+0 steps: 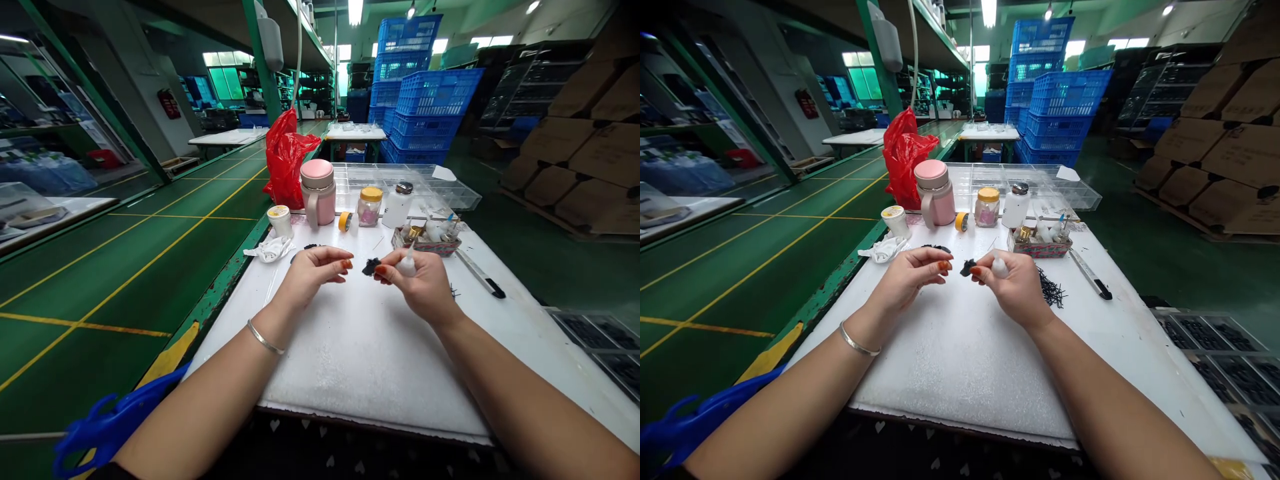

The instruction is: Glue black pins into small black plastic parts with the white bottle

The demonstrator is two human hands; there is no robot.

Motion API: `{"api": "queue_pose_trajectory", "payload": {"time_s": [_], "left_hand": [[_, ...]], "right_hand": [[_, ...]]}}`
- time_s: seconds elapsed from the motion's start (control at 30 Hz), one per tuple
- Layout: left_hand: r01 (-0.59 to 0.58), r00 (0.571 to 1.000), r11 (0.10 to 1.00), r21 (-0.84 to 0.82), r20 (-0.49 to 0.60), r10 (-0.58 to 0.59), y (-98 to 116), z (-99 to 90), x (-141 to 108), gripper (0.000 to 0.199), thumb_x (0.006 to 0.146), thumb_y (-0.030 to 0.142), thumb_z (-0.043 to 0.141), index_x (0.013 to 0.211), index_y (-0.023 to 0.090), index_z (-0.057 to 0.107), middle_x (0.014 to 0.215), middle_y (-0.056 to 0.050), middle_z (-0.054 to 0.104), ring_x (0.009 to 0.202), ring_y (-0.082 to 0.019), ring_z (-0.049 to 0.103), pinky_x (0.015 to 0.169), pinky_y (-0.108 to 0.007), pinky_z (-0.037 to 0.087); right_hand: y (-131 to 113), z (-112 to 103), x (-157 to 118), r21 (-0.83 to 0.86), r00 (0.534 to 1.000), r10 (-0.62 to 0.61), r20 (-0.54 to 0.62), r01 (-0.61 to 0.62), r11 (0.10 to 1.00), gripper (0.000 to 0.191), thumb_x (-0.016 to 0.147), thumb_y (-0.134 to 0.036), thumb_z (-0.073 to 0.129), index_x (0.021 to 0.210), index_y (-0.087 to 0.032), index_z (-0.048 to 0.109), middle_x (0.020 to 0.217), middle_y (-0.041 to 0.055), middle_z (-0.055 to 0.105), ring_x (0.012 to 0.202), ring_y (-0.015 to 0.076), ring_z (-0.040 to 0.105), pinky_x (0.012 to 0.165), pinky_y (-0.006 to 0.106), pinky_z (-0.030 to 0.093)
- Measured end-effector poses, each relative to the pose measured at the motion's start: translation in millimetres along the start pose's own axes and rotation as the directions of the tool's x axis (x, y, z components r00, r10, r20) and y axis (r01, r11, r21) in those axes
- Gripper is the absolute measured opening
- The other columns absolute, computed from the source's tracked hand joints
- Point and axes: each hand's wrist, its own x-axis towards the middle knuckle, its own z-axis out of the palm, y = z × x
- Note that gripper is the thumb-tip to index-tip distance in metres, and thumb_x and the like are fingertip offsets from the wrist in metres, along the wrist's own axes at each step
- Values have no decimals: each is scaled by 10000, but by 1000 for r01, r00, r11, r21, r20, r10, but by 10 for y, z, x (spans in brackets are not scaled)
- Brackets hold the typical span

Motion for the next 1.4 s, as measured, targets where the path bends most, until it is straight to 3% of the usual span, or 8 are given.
{"api": "queue_pose_trajectory", "payload": {"time_s": [0.13, 0.23, 0.33, 0.47, 0.63, 0.93, 1.2, 1.4], "left_hand": [[-145, 973, 987, 64, -170, 154, 87, -89, 5, 282, 706, 361, 829, 858, 137, 751, 790, -63, 691, 723, -157, 636, 608, -226, 528], [-345, 863, 912, 223, -307, 402, 209, -106, -37, 250, 740, 362, 800, 849, 145, 745, 749, -50, 682, 677, -156, 625, 612, -246, 529], [-399, 816, 820, 410, -248, 522, 315, -44, -26, 174, 799, 316, 741, 865, 156, 750, 758, -45, 693, 688, -163, 632, 632, -249, 510], [-283, 958, 586, 759, 189, 217, 249, 126, 187, 114, 812, 176, 668, 821, 188, 781, 827, -46, 728, 771, -188, 645, 676, -256, 458], [-249, 967, 260, 933, 254, 13, -93, 284, 514, 189, 807, 126, 637, 863, 212, 795, 845, -58, 733, 774, -217, 626, 678, -293, 396], [-218, 972, 295, 930, 235, -25, -271, 409, 616, 180, 766, 105, 623, 802, 219, 758, 810, -42, 716, 767, -214, 617, 670, -286, 386], [-174, 958, 394, 902, 248, -146, -32, 348, 507, 154, 690, 84, 612, 716, 186, 725, 736, -12, 702, 710, -181, 623, 613, -259, 402], [-5, 818, 568, 823, 331, -471, 100, 182, 206, 186, 669, 82, 600, 775, 160, 731, 674, -1, 684, 600, -142, 618, 528, -212, 424]], "right_hand": [[50, -165, 67, 44, 988, 26, -154, -19, 999, 252, 748, -374, 808, 674, -163, 692, 617, 40, 670, 568, 153, 596, 532, 276, 469], [127, -280, 132, 114, 970, 99, -224, -75, 991, 299, 723, -418, 823, 686, -151, 693, 624, 57, 668, 573, 159, 608, 536, 285, 486], [205, -340, 190, 204, 943, 166, -289, -109, 973, 344, 673, -442, 852, 692, -143, 683, 629, 62, 666, 574, 155, 613, 519, 271, 483], [244, -331, 215, 238, 931, 186, -314, -112, 965, 379, 633, -476, 862, 695, -156, 669, 625, 56, 666, 548, 160, 599, 491, 279, 472], [215, -269, 184, 113, 962, 122, -246, -96, 989, 352, 700, -483, 816, 672, -168, 664, 606, 49, 660, 538, 159, 580, 498, 290, 465], [272, -241, 179, -25, 984, 27, -177, -32, 999, 256, 790, -399, 745, 682, -178, 671, 635, 41, 666, 585, 154, 570, 550, 289, 443], [254, -232, 180, 31, 988, 72, -133, -69, 997, 325, 742, -459, 784, 676, -160, 674, 626, 47, 662, 573, 150, 563, 539, 278, 438], [175, -139, 132, 176, 985, 99, 143, -124, 977, 374, 691, -485, 830, 684, -139, 690, 624, 44, 653, 569, 135, 559, 537, 259, 444]]}}
